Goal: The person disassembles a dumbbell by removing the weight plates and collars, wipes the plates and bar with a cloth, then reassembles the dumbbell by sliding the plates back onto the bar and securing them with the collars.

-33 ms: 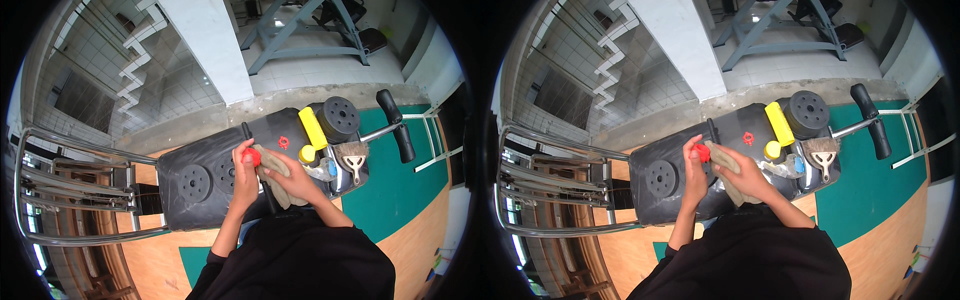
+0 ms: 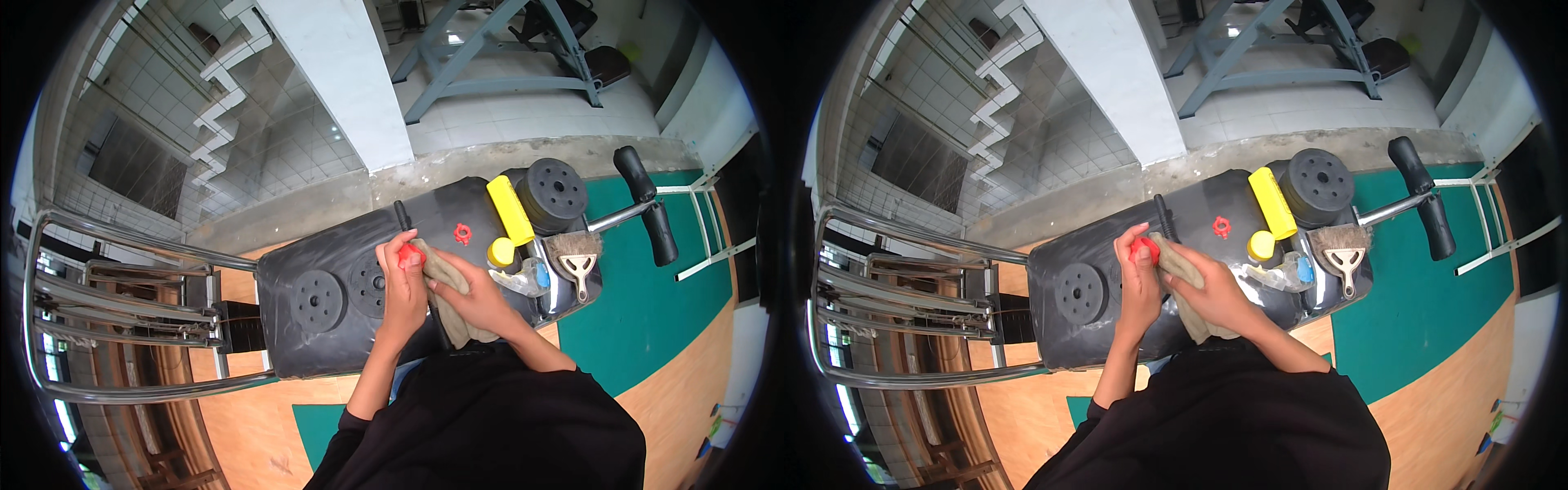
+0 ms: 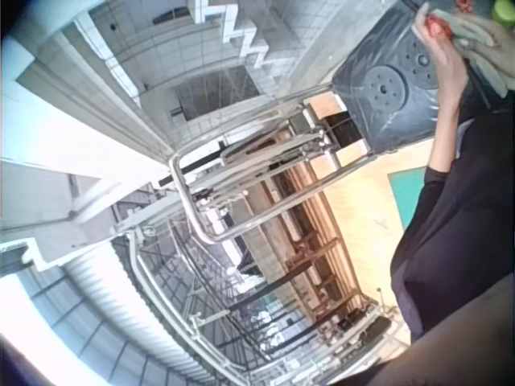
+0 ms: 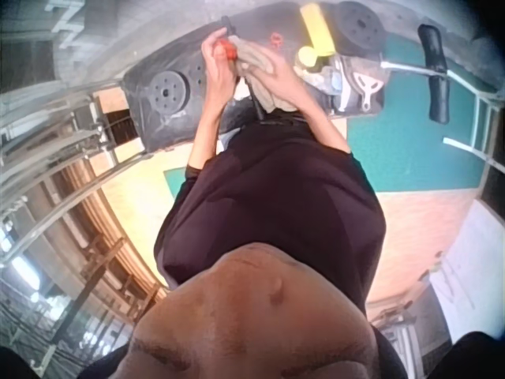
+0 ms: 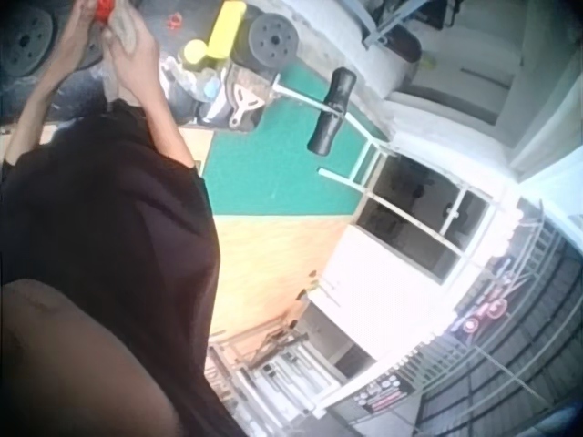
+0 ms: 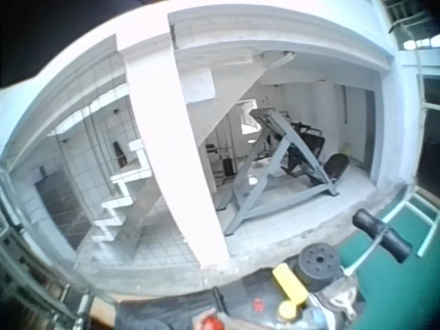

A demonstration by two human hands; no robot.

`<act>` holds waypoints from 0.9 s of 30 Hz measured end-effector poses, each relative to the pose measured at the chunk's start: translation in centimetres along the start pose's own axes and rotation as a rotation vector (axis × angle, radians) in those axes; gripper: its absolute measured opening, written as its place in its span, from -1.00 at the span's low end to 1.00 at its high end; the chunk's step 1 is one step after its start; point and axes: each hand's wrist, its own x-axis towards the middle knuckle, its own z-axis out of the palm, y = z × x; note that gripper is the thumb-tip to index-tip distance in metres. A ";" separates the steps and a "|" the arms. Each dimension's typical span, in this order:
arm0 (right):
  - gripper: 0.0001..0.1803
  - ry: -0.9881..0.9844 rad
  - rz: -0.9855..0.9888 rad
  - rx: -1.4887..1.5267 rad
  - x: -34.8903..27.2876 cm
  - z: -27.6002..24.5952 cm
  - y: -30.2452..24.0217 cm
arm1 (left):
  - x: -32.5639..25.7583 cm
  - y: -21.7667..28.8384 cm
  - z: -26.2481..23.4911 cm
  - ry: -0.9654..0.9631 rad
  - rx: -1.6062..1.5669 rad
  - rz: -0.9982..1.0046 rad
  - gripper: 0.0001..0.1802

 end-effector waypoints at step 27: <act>-0.33 0.042 -0.348 -0.914 -0.4 0.0 -1.7 | 1.3 -2.5 -1.0 0.050 -0.367 -0.510 -0.48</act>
